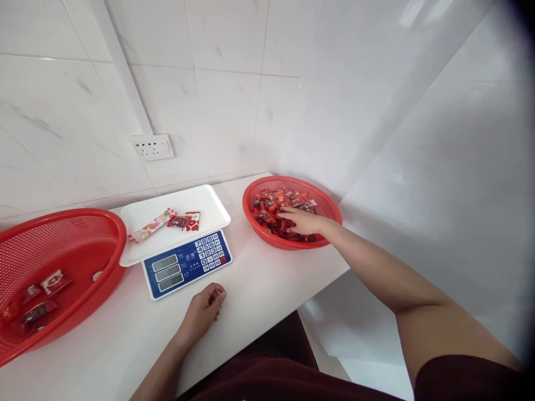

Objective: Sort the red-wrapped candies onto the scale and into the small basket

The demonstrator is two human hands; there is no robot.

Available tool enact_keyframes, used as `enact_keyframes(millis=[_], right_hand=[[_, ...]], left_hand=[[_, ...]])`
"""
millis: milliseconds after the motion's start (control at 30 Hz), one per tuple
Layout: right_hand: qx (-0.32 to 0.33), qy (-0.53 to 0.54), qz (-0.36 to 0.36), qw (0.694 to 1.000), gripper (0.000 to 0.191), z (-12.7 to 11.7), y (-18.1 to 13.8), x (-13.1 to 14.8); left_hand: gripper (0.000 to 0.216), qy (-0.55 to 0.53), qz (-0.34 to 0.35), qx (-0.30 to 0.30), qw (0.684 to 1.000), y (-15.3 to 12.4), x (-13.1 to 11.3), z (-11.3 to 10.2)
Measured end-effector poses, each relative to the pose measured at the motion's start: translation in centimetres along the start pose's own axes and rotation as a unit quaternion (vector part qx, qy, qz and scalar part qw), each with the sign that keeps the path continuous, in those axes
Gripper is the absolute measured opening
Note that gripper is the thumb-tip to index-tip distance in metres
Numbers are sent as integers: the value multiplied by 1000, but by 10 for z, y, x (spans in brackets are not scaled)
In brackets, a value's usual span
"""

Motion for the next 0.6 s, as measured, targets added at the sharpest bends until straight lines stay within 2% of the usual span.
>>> enact_keyframes(millis=[100, 167, 233, 367, 500, 600], right_hand=[[63, -40, 51, 996, 83, 2, 0, -4], [115, -50, 45, 991, 89, 6, 3, -4], [136, -56, 37, 988, 93, 9, 7, -4], [135, -39, 41, 989, 99, 13, 12, -7], [95, -6, 20, 995, 93, 16, 8, -12], [57, 25, -1, 998, 80, 17, 5, -13]], left_hand=[[21, -4, 3, 22, 1000, -1, -1, -2], [21, -10, 7, 32, 999, -1, -2, -3], [21, -14, 5, 33, 999, -1, -2, -3], [21, -5, -1, 4, 1000, 1, 3, 1], [26, 35, -4, 54, 998, 6, 10, 1], [30, 59, -7, 76, 995, 9, 13, -1]])
Point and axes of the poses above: each hand's wrist, its own y-axis towards the middle knuckle, its own z-axis out of the palm, x = y × z, the point moved 1 cm from there along y, towards the middle knuckle, and after that the axes turned 9 degrees about y, right-handed, at the moved point
